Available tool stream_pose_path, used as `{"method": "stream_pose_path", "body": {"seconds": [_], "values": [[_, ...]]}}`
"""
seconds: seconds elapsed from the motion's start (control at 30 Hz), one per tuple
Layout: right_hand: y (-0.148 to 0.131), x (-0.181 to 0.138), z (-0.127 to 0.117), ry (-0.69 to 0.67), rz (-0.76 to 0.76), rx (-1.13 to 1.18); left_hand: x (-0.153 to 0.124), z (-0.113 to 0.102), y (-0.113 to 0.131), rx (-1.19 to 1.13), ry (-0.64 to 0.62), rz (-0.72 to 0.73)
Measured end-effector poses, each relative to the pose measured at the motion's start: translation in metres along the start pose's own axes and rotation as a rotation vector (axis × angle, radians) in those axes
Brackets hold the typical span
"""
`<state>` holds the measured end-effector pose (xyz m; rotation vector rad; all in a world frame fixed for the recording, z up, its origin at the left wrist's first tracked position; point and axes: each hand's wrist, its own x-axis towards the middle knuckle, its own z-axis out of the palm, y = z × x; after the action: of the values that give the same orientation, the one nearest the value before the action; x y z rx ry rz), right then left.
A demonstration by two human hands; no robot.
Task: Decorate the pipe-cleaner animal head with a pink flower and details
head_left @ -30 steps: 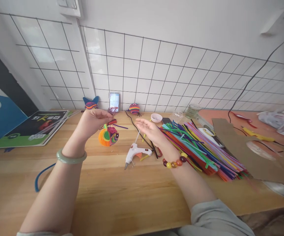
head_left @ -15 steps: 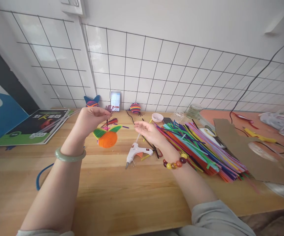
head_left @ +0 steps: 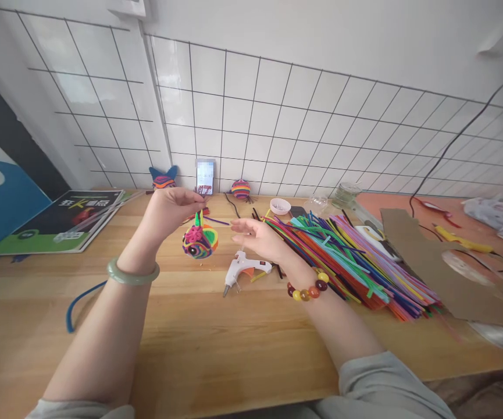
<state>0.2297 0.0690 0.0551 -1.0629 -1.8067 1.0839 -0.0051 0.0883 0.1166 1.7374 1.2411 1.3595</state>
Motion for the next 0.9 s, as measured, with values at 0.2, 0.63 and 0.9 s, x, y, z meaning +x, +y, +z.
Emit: {"method": "stream_pose_path", "body": {"seconds": [0.2, 0.63, 0.9], "values": [[-0.013, -0.007, 0.007, -0.126, -0.013, -0.048, -0.002, 0.006, 0.001, 0.013, -0.049, 0.005], [0.014, 0.005, 0.012, 0.046, -0.020, -0.023, -0.005, 0.015, 0.002, -0.050, -0.107, 0.011], [0.017, 0.009, 0.010, 0.043, -0.054, -0.026, -0.005, 0.015, 0.004, -0.048, -0.144, -0.006]]}}
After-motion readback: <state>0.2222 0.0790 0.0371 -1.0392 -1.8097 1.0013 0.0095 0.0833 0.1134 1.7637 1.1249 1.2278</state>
